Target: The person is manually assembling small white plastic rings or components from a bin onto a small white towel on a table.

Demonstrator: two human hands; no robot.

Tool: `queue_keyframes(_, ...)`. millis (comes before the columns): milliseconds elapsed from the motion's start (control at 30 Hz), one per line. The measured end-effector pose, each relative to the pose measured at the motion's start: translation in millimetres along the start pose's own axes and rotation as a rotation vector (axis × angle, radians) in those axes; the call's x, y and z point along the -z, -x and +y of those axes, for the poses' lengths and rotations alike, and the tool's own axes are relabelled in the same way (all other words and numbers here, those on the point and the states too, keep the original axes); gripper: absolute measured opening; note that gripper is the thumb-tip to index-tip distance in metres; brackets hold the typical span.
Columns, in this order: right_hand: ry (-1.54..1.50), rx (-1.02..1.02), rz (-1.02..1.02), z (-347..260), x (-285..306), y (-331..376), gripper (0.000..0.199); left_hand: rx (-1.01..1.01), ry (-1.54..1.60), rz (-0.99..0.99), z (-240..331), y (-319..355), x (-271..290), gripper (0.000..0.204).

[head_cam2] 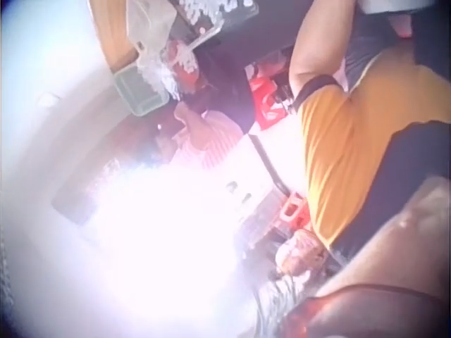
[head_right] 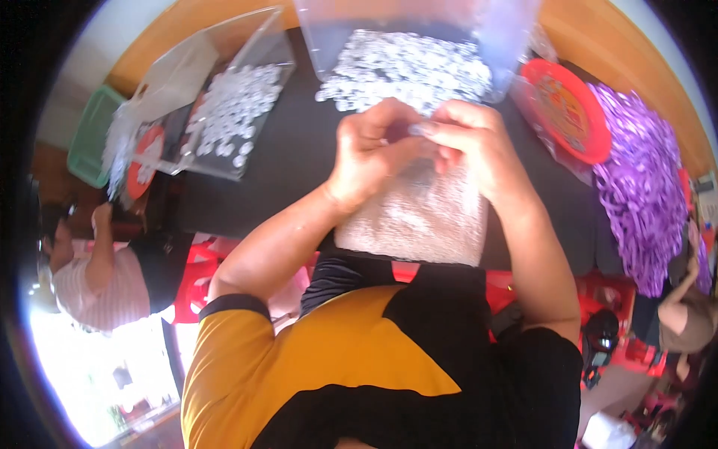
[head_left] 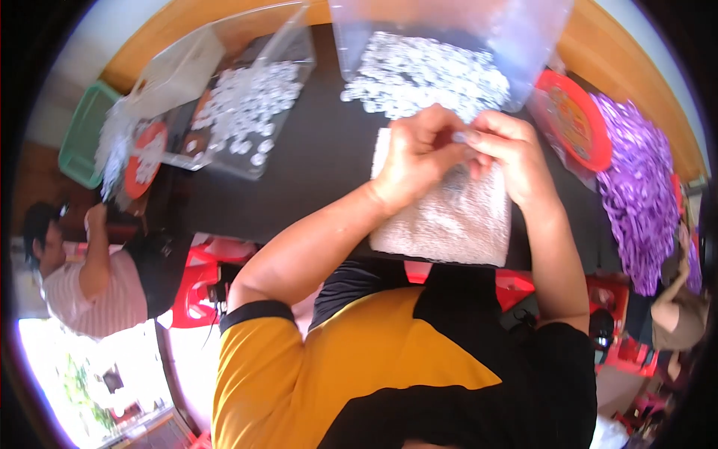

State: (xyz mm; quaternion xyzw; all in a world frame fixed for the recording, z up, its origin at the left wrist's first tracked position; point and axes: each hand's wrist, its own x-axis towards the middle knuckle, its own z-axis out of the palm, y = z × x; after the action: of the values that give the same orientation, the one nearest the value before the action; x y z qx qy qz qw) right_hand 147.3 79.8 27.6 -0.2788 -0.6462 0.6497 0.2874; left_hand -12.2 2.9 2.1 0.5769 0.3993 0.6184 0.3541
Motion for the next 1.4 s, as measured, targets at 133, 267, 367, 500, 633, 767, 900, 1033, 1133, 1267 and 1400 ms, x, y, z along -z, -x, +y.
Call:
queue_keyframes(133, 0.040, -0.001, 0.053, -5, 4, 3, 0.020, 0.029, -0.054, 0.082, 7, 0, -1, 0.014)
queue_keyframes(267, 0.133, 0.010, 0.072, 7, 11, -5, 0.022, 0.046, -0.014, 0.179, 12, 2, 6, 0.016)
queue_keyframes(367, 0.217, -0.062, 0.057, 12, 10, -6, 0.020, 0.114, -0.044, 0.176, 37, 2, 2, 0.012)
queue_keyframes(500, 0.265, 0.009, -0.043, 29, 20, -9, 0.015, -0.102, -0.154, 0.251, 86, 2, 26, 0.006)
queue_keyframes(633, 0.424, 0.068, -0.038, 20, 15, -7, 0.008, -0.290, -0.817, 0.676, 133, -17, 110, 0.011)
queue_keyframes(767, 0.439, 0.107, -0.076, 22, 14, -11, 0.008, -0.086, -1.751, 0.554, 137, -27, 199, 0.033)
queue_keyframes(900, 0.431, 0.097, -0.023, 28, 19, -13, 0.014, -0.520, -1.346, 0.550, 121, -10, 139, 0.019)
queue_keyframes(1033, 0.383, 0.123, 0.059, 30, 17, -14, 0.018, -0.300, -0.810, 0.301, 75, -3, 70, 0.013)
queue_keyframes(1133, 0.360, 0.094, 0.089, 27, 15, -14, 0.018, -0.122, -0.647, 0.135, 37, -15, 33, 0.013)
queue_keyframes(1267, 0.304, 0.066, 0.071, 29, 13, -17, 0.016, 0.011, -0.859, 0.103, -20, -36, 12, 0.018)
queue_keyframes(1400, 0.329, 0.062, 0.002, 32, 17, -19, 0.014, -0.159, -0.943, 0.186, -53, -31, 21, 0.019)
